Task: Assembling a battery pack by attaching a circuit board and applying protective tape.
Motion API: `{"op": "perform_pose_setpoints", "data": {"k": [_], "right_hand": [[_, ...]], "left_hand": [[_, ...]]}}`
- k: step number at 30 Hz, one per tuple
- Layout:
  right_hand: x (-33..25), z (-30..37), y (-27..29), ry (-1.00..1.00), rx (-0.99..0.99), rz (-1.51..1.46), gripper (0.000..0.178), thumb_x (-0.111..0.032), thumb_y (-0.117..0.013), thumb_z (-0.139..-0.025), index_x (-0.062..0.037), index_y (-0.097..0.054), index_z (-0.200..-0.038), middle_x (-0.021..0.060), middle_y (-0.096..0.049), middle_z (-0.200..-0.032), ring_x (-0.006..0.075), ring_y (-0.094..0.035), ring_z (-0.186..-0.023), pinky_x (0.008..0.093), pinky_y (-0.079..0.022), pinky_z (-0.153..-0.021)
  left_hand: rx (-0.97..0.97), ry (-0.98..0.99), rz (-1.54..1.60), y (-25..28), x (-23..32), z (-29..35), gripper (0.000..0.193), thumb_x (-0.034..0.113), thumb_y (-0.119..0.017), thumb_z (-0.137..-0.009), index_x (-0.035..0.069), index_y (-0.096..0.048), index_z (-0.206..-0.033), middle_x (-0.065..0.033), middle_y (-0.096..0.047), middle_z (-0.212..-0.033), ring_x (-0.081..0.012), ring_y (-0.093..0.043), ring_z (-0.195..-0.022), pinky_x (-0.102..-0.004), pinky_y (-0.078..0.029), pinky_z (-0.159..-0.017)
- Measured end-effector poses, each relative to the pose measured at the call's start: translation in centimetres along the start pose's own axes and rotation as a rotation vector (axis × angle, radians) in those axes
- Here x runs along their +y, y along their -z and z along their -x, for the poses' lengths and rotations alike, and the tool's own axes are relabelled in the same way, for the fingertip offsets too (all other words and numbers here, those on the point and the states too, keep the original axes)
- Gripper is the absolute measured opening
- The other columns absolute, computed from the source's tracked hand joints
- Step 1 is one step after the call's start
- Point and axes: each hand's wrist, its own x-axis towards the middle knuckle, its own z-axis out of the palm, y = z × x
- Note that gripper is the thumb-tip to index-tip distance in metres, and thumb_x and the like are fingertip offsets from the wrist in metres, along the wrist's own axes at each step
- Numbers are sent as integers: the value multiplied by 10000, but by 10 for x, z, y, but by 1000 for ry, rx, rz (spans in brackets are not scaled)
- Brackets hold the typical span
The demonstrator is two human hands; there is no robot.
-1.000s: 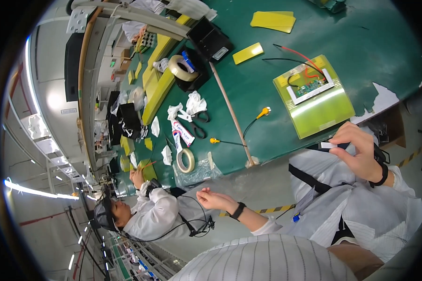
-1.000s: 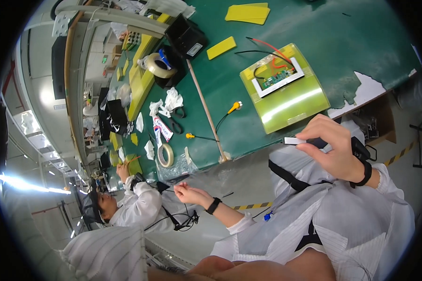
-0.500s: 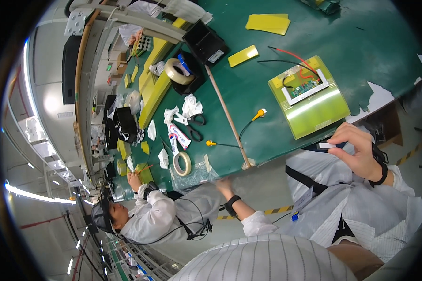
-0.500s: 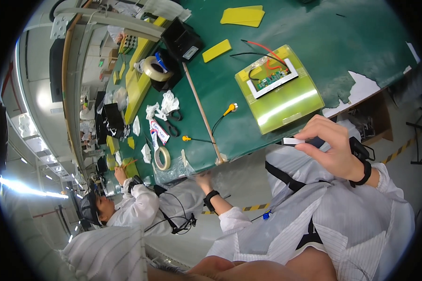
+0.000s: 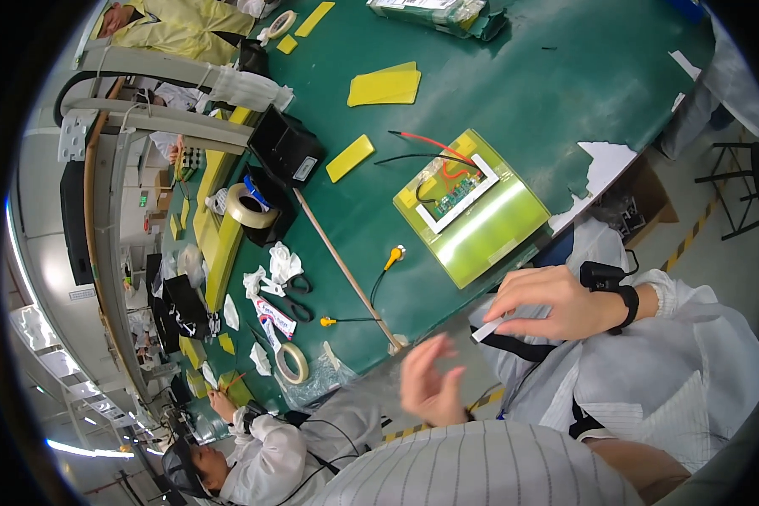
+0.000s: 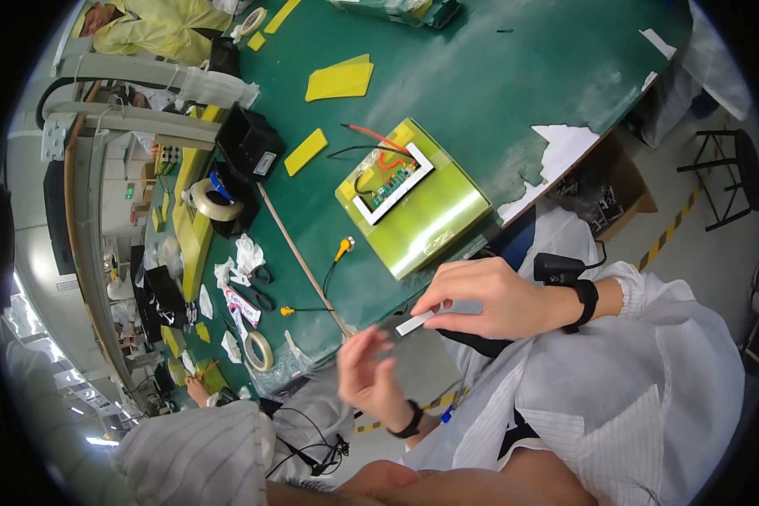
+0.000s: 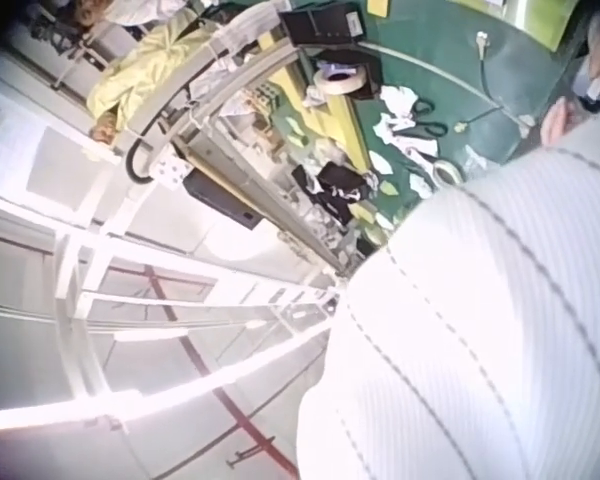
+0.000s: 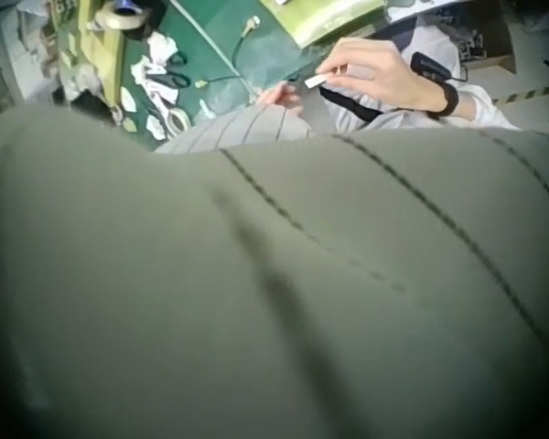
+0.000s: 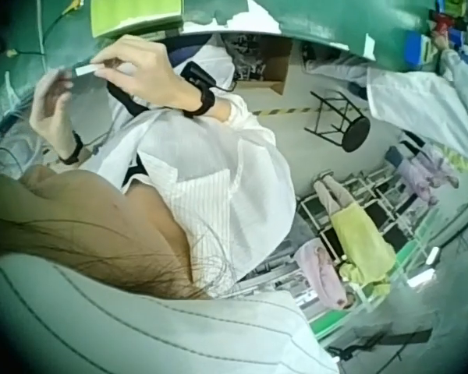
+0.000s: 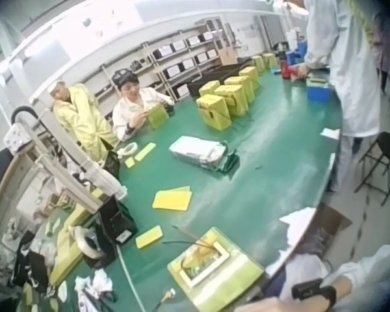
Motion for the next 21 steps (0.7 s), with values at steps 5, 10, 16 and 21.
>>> {"op": "perform_pose_setpoints", "data": {"k": [5, 10, 16, 21], "right_hand": [[7, 1, -4, -21, -40, -29, 174, -72, -794, -843, -17, -744, -999, 81, -729, -918, 225, -678, -821, 314, -539, -659], [4, -4, 8, 79, 122, 196, 192, -65, -806, -811, -40, -734, -987, 63, -709, -957, 236, -663, -848, 319, -539, -689], [2, -2, 8, 206, 62, 149, 206, -53, -800, -795, -51, -713, -982, 59, -661, -895, 238, -634, -784, 325, -522, -671], [5, -3, 3, 247, 70, 208, 205, -47, -796, -791, -39, -704, -974, 63, -657, -877, 242, -633, -761, 331, -519, -657]], "left_hand": [[-54, -27, 151, -26, -15, -6, 281, -110, -793, -742, -91, -690, -1002, -205, -703, -1013, -287, -680, -952, -365, -542, -846], [-64, -42, 51, -45, -10, -6, 287, -145, -755, -718, -79, -688, -989, -186, -704, -990, -282, -680, -919, -365, -543, -832], [-61, -75, -67, -52, -1, -8, 288, -148, -737, -718, -66, -666, -986, -175, -694, -978, -267, -675, -900, -353, -546, -827], [-83, -104, -143, -48, -4, -9, 276, -153, -725, -724, -65, -652, -976, -172, -685, -969, -260, -671, -899, -354, -541, -851]]}}
